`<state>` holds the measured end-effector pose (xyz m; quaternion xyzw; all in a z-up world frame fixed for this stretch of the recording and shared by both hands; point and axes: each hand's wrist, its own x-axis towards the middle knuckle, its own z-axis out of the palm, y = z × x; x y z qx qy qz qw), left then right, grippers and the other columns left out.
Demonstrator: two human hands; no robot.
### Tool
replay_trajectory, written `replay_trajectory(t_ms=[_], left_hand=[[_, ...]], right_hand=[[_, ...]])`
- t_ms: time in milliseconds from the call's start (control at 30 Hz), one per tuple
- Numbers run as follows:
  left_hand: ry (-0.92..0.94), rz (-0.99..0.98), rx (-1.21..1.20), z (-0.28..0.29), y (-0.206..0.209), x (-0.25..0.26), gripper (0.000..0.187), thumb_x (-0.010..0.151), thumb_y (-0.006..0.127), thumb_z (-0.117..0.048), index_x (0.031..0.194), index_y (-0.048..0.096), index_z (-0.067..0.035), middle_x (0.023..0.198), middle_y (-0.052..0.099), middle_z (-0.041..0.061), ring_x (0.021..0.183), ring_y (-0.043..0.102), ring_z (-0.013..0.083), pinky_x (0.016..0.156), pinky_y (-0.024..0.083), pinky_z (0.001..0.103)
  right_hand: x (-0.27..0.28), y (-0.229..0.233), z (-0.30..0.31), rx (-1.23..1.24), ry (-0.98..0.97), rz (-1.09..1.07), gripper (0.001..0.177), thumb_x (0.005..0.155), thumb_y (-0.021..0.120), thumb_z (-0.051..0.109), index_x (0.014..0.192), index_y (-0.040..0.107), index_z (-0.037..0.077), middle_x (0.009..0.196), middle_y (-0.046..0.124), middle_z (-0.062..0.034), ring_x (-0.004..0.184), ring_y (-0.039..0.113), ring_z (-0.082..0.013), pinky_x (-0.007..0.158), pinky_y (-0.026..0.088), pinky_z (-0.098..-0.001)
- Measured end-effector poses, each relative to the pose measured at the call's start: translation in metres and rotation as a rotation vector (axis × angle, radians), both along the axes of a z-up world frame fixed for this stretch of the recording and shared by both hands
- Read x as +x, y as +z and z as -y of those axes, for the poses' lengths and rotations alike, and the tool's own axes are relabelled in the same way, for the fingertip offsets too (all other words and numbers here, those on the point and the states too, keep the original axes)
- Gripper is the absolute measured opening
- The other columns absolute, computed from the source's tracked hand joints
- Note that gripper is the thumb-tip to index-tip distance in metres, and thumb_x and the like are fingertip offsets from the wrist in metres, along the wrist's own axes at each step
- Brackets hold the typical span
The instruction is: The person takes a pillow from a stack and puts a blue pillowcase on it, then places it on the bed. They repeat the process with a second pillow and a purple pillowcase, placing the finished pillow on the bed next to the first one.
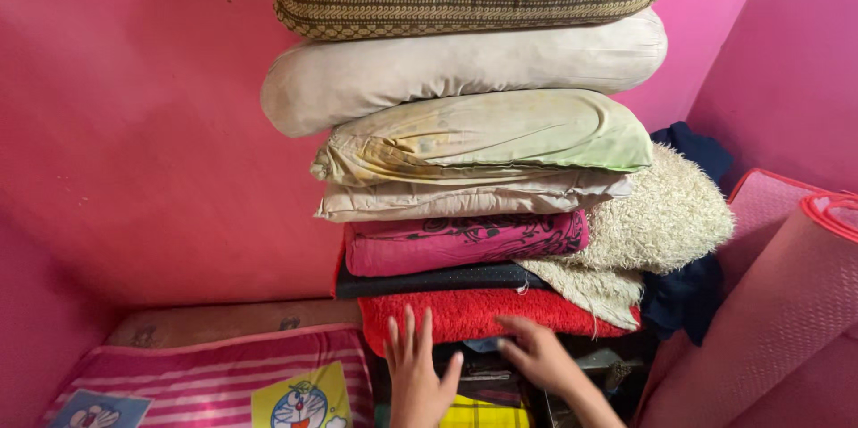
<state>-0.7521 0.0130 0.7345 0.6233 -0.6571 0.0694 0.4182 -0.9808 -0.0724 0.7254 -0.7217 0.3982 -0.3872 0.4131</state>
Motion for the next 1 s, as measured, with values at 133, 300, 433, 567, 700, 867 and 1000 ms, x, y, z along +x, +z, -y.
replay_trajectory(t_ms=[133,300,433,567,700,867,1000], left_hand=[[-0.064,0.027,-0.184,0.022,0.102,0.014,0.088,0.084,0.075,-0.036,0.156,0.031,-0.008,0.165,0.022,0.024,0.150,0.014,0.0536,0.120,0.015,0.063],[-0.112,0.090,-0.326,0.070,0.203,0.044,0.085,0.088,0.073,-0.036,0.157,0.032,-0.008,0.166,0.022,0.026,0.152,0.016,0.0542,0.121,0.015,0.064],[-0.123,0.220,-0.373,0.133,0.259,0.077,0.084,0.090,0.073,-0.037,0.158,0.031,-0.008,0.165,0.018,0.026,0.151,0.014,0.0537,0.121,0.015,0.065],[-0.136,0.347,-0.339,0.212,0.293,0.105,0.085,0.088,0.075,-0.031,0.159,0.032,-0.011,0.168,0.012,0.024,0.154,0.011,0.0515,0.122,0.016,0.063],[-0.105,0.562,-0.264,0.283,0.316,0.125,0.086,0.086,0.077,-0.027,0.160,0.034,-0.016,0.169,0.014,0.019,0.155,0.010,0.0446,0.123,0.012,0.064],[-0.159,0.608,-0.267,0.317,0.319,0.131,0.088,0.083,0.081,-0.029,0.159,0.037,-0.023,0.169,0.019,0.012,0.156,0.013,0.0377,0.121,0.006,0.067],[-0.163,0.604,-0.249,0.322,0.316,0.133,0.093,0.081,0.082,-0.030,0.160,0.034,-0.024,0.169,0.019,0.010,0.156,0.013,0.0362,0.122,0.005,0.067]], right_hand=[[0.009,0.112,0.028,-0.334,-0.045,0.053,0.038,0.093,0.068,0.013,0.131,0.068,0.006,0.129,0.073,-0.0104,0.113,0.072,-0.0206,0.096,0.058,-0.0358],[0.037,0.251,0.070,-0.735,-0.137,-0.055,0.042,0.094,0.070,0.016,0.135,0.065,0.007,0.126,0.072,-0.0131,0.115,0.071,-0.0275,0.100,0.055,-0.0381],[0.083,0.302,0.113,-0.879,-0.180,-0.363,0.069,0.082,0.080,0.031,0.142,0.056,0.008,0.139,0.059,-0.0190,0.130,0.054,-0.0383,0.106,0.045,-0.0438],[0.151,0.291,0.152,-1.047,-0.237,-0.681,0.097,0.066,0.087,0.053,0.144,0.051,0.009,0.149,0.051,-0.0206,0.139,0.043,-0.0412,0.109,0.031,-0.0597],[0.190,0.283,0.164,-1.090,-0.371,-0.837,0.109,0.052,0.087,0.059,0.145,0.055,0.012,0.151,0.051,-0.0163,0.142,0.044,-0.0351,0.111,0.027,-0.0631],[0.182,0.305,0.161,-1.013,-0.221,-0.683,0.088,0.062,0.085,0.052,0.135,0.061,0.011,0.144,0.057,-0.0125,0.135,0.049,-0.0306,0.112,0.033,-0.0504],[0.179,0.306,0.162,-1.031,-0.151,-0.613,0.068,0.071,0.082,0.047,0.128,0.069,0.013,0.138,0.064,-0.0117,0.130,0.056,-0.0285,0.110,0.035,-0.0498]])
